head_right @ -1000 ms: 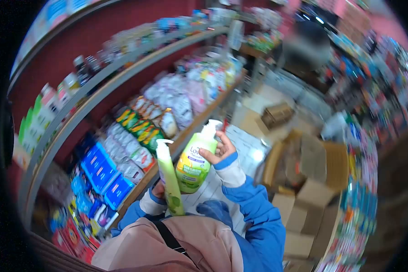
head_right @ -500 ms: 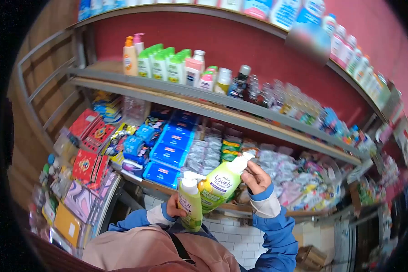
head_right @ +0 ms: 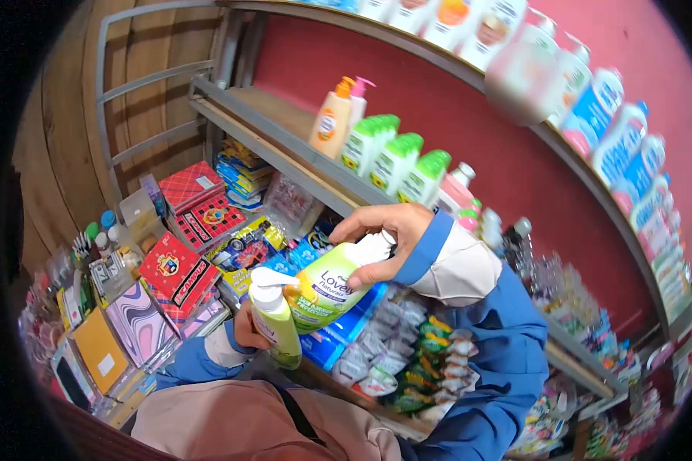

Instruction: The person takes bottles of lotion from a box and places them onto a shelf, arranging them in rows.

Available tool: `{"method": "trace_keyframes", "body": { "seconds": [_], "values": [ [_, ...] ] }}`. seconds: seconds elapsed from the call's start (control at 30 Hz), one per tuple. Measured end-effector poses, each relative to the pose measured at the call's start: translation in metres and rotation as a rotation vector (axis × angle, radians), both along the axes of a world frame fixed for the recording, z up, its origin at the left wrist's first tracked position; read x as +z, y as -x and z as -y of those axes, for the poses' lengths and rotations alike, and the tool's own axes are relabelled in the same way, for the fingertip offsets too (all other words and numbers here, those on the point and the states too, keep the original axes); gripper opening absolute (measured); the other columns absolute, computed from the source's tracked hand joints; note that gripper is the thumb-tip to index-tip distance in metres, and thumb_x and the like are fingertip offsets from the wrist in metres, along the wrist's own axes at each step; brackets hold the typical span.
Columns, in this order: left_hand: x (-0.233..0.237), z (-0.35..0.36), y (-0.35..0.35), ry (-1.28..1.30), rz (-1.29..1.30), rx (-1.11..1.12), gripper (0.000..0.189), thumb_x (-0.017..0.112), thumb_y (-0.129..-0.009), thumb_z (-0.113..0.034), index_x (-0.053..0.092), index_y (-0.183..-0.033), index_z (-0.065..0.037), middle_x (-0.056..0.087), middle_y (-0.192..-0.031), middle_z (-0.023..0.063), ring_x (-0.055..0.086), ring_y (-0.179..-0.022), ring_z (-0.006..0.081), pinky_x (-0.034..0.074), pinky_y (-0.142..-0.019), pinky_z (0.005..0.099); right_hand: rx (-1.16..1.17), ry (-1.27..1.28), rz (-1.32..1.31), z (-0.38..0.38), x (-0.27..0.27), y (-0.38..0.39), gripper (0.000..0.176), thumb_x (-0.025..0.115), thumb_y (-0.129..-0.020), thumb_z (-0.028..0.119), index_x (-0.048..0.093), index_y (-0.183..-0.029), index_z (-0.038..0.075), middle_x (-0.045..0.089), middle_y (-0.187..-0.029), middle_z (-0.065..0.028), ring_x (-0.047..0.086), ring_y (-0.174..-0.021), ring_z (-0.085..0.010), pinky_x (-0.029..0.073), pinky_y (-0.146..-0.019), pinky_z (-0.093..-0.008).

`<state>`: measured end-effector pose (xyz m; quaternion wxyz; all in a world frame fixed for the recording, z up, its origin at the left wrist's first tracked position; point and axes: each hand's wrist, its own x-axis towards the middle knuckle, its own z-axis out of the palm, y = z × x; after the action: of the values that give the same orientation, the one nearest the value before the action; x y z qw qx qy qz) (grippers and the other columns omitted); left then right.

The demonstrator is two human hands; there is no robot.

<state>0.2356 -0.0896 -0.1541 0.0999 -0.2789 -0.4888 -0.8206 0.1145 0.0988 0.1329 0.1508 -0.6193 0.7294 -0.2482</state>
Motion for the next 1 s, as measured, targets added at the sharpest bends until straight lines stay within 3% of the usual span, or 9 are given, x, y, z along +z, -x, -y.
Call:
{"method": "trace_keyframes", "body": {
  "seconds": [0.17,0.23,0.33,0.47,0.63,0.73,0.9,0.93,1.0],
  "values": [
    [0.021,0.058,0.025,-0.131,-0.078,0.043,0.073,0.084,-0.063,-0.014,0.046,-0.125,0.002,0.061,-0.113,0.0105,0.058,-0.103,0.0193,0.044,-0.092,0.0333,0.076,-0.124,-0.08,0.09,0.04,0.012,0.035,0.079,-0.07,0.007,0.065,-0.102,0.002,0.067,-0.094,-0.0046,0.062,-0.088,-0.011,0.049,-0.078,-0.0252],
    [0.022,0.087,0.033,-0.094,-0.043,0.189,0.11,0.085,-0.06,-0.034,0.019,-0.14,0.005,0.036,-0.137,0.0196,0.041,-0.125,0.0298,0.04,-0.099,0.042,0.132,-0.076,-0.177,0.12,0.059,0.035,0.037,0.077,-0.071,0.008,0.063,-0.106,0.003,0.067,-0.092,-0.0052,0.063,-0.086,-0.0114,0.051,-0.077,-0.0255],
    [0.034,0.128,0.04,-0.166,-0.141,0.388,0.116,0.085,-0.059,-0.039,0.015,-0.14,0.004,0.018,-0.146,0.0199,0.021,-0.136,0.0343,0.04,-0.1,0.0494,0.03,0.065,-0.274,0.158,0.1,0.057,0.035,0.076,-0.072,0.006,0.064,-0.104,0.001,0.067,-0.091,-0.0069,0.063,-0.086,-0.0134,0.052,-0.076,-0.0262],
    [0.009,0.164,0.022,-0.264,0.052,0.529,0.11,0.084,-0.058,-0.044,0.025,-0.138,0.003,0.038,-0.138,0.0121,0.058,-0.107,0.0271,0.049,-0.09,0.0427,-0.012,0.254,-0.499,0.213,0.131,0.12,0.037,0.077,-0.071,0.008,0.063,-0.105,0.001,0.066,-0.095,-0.0082,0.063,-0.089,-0.0152,0.051,-0.078,-0.0271],
    [-0.025,0.181,0.003,-0.356,0.117,0.69,0.09,0.083,-0.061,-0.04,0.04,-0.128,0.001,0.054,-0.12,0.0105,0.061,-0.099,0.0219,0.05,-0.086,0.0356,-0.109,0.133,-0.804,0.284,0.116,0.185,0.042,0.079,-0.066,0.016,0.064,-0.103,0.005,0.067,-0.091,-0.0109,0.065,-0.088,-0.0196,0.051,-0.078,-0.0312],
    [-0.045,0.196,-0.004,-0.354,0.122,0.766,0.073,0.082,-0.064,-0.036,0.048,-0.119,-0.001,0.064,-0.103,0.0077,0.063,-0.091,0.0174,0.05,-0.082,0.0307,-0.184,-0.02,-0.781,0.311,0.096,0.218,0.041,0.079,-0.063,0.017,0.066,-0.101,0.007,0.068,-0.091,-0.0106,0.066,-0.087,-0.0216,0.051,-0.079,-0.0331],
    [-0.047,0.211,-0.005,-0.351,0.181,0.792,0.072,0.081,-0.064,-0.037,0.049,-0.118,-0.001,0.064,-0.102,0.008,0.063,-0.091,0.0168,0.05,-0.081,0.0301,-0.305,-0.169,-0.688,0.323,0.072,0.244,0.041,0.081,-0.06,0.017,0.068,-0.098,0.009,0.069,-0.091,-0.0106,0.066,-0.089,-0.0235,0.051,-0.082,-0.0339],
    [-0.046,0.213,-0.002,-0.353,0.193,0.789,0.072,0.081,-0.064,-0.036,0.049,-0.118,-0.001,0.064,-0.102,0.0081,0.063,-0.091,0.0168,0.05,-0.081,0.0301,-0.255,-0.171,-0.679,0.322,0.07,0.247,0.033,0.079,-0.065,0.009,0.066,-0.095,0.002,0.068,-0.085,-0.0099,0.066,-0.08,-0.0184,0.053,-0.07,-0.0301],
    [-0.048,0.218,0.008,-0.307,0.194,0.757,0.073,0.081,-0.064,-0.036,0.048,-0.119,-0.001,0.064,-0.103,0.0082,0.063,-0.091,0.0171,0.05,-0.081,0.0302,-0.248,-0.224,-0.528,0.322,0.069,0.252,0.032,0.078,-0.067,0.008,0.065,-0.095,0.001,0.067,-0.084,-0.0093,0.065,-0.078,-0.0174,0.053,-0.067,-0.0297]
  ]
}}
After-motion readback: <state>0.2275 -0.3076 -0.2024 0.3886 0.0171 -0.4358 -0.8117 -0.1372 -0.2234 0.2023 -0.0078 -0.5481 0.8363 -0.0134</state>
